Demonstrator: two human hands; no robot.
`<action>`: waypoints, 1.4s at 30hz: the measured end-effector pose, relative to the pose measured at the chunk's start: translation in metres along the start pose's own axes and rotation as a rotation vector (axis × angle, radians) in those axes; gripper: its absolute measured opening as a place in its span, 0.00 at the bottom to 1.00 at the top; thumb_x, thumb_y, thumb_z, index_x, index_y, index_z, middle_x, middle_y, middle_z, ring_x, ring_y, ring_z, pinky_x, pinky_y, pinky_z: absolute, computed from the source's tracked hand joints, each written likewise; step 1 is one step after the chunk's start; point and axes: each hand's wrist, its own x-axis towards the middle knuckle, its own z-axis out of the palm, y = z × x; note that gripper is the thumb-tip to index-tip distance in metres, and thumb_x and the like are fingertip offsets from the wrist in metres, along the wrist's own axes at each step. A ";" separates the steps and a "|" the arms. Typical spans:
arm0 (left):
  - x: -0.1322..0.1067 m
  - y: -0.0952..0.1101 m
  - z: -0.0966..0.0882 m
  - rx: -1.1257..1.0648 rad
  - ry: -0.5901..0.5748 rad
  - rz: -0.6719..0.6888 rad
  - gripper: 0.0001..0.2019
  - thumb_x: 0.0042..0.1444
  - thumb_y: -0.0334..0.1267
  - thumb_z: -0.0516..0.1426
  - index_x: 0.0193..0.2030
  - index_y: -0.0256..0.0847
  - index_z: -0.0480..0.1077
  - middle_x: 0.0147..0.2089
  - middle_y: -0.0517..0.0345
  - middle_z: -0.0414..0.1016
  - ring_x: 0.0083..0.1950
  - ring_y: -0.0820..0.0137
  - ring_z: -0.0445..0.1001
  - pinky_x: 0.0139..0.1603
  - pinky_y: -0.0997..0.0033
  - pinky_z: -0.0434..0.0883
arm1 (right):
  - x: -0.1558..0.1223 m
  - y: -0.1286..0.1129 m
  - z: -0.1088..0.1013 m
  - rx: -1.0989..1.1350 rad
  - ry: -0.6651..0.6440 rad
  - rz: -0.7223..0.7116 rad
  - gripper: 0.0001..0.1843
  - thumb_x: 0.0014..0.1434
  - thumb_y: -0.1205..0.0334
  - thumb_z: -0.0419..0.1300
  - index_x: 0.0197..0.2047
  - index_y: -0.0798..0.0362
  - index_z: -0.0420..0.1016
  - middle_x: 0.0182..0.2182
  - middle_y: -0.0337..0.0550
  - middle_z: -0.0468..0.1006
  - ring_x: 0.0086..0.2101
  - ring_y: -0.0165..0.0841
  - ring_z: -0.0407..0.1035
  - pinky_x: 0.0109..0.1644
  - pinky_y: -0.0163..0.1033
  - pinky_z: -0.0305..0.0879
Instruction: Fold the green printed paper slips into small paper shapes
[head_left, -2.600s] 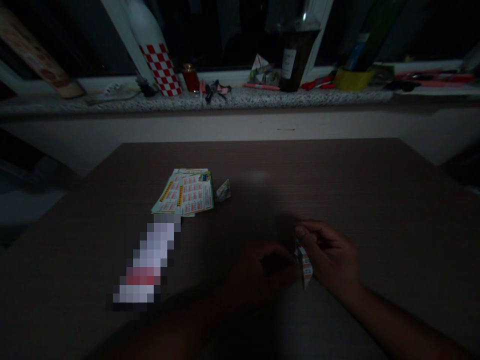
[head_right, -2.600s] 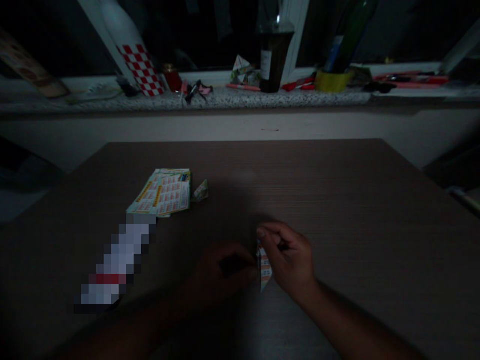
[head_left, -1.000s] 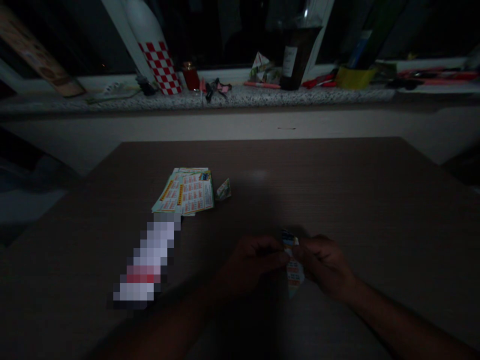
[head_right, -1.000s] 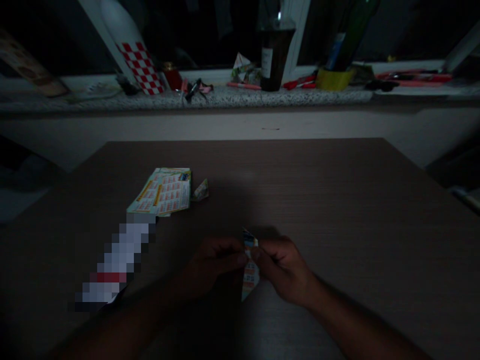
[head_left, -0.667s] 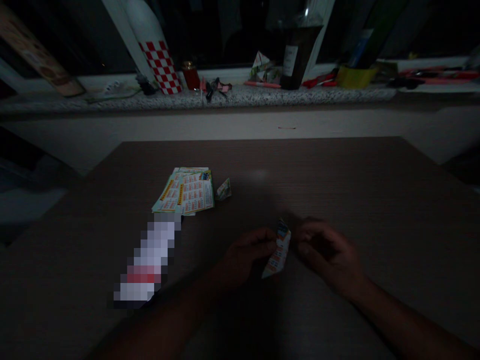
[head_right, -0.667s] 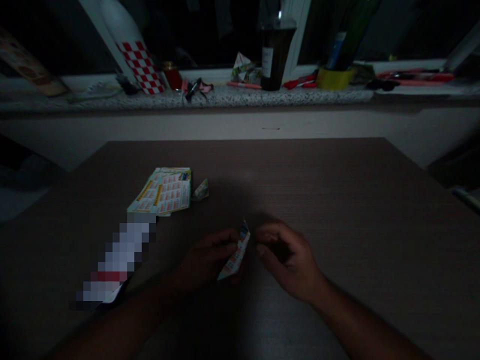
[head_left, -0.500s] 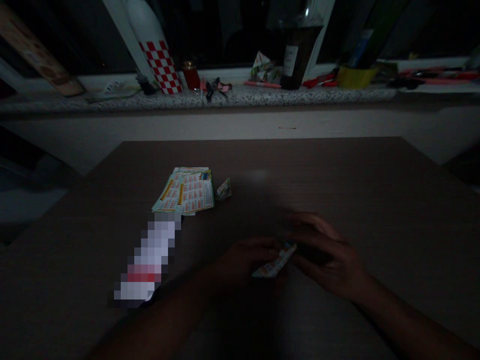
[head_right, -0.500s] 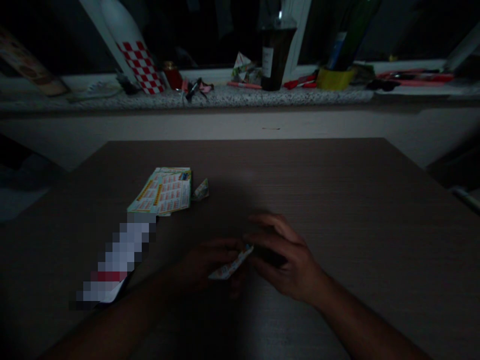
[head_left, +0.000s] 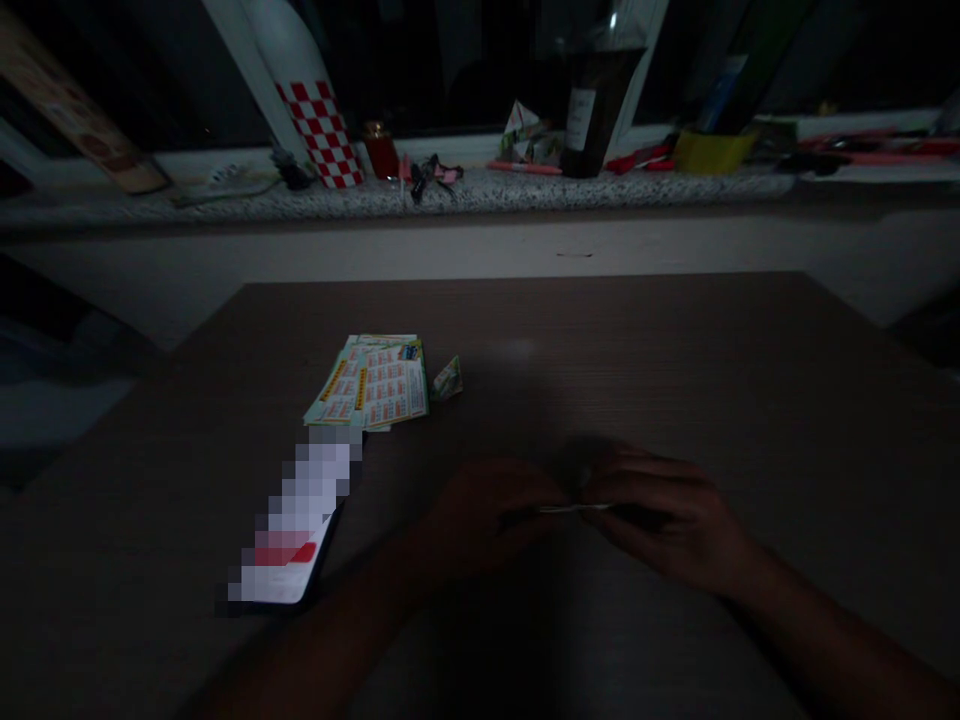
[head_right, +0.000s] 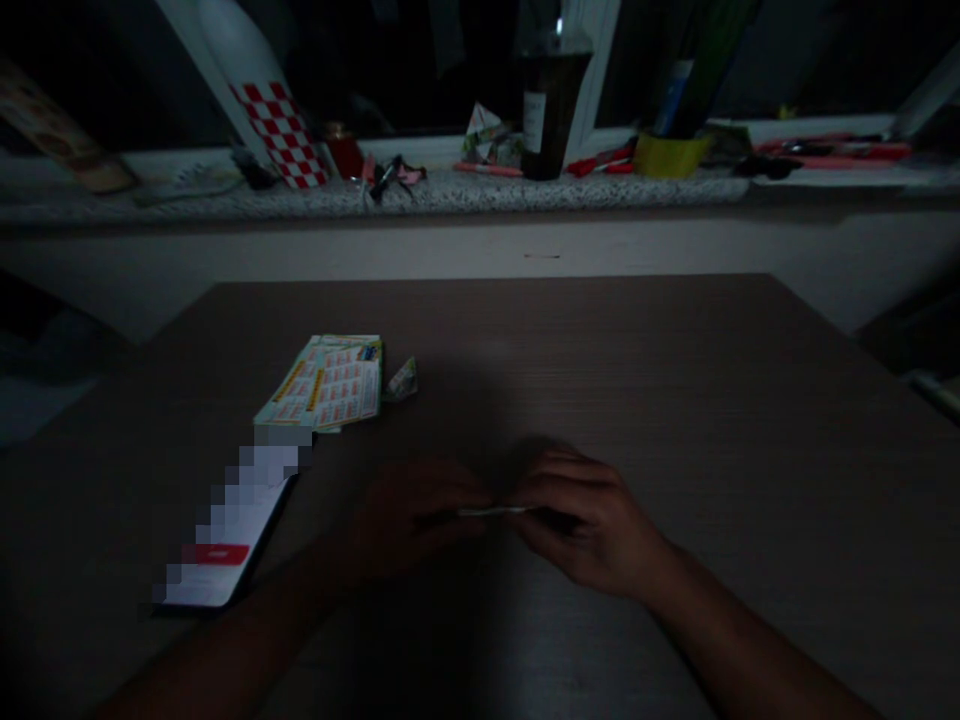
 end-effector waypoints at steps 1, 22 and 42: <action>0.000 -0.001 0.002 0.039 -0.015 -0.004 0.11 0.61 0.38 0.56 0.47 0.40 0.75 0.43 0.52 0.80 0.45 0.68 0.76 0.47 0.72 0.67 | 0.000 0.000 0.001 0.007 -0.006 0.003 0.11 0.56 0.74 0.60 0.41 0.52 0.76 0.31 0.44 0.79 0.32 0.34 0.74 0.36 0.42 0.71; -0.002 0.001 0.004 0.145 0.012 -0.118 0.14 0.63 0.42 0.51 0.41 0.43 0.79 0.29 0.58 0.79 0.26 0.73 0.71 0.29 0.75 0.59 | -0.002 -0.012 0.008 0.051 0.085 0.107 0.12 0.59 0.70 0.60 0.45 0.50 0.80 0.26 0.39 0.82 0.24 0.30 0.76 0.26 0.32 0.71; 0.000 0.000 0.012 -0.135 0.094 -0.281 0.09 0.55 0.40 0.60 0.39 0.38 0.77 0.33 0.56 0.78 0.33 0.72 0.74 0.33 0.77 0.65 | 0.000 -0.013 0.020 0.139 0.179 0.313 0.04 0.54 0.66 0.65 0.34 0.54 0.82 0.18 0.38 0.79 0.17 0.28 0.72 0.19 0.29 0.66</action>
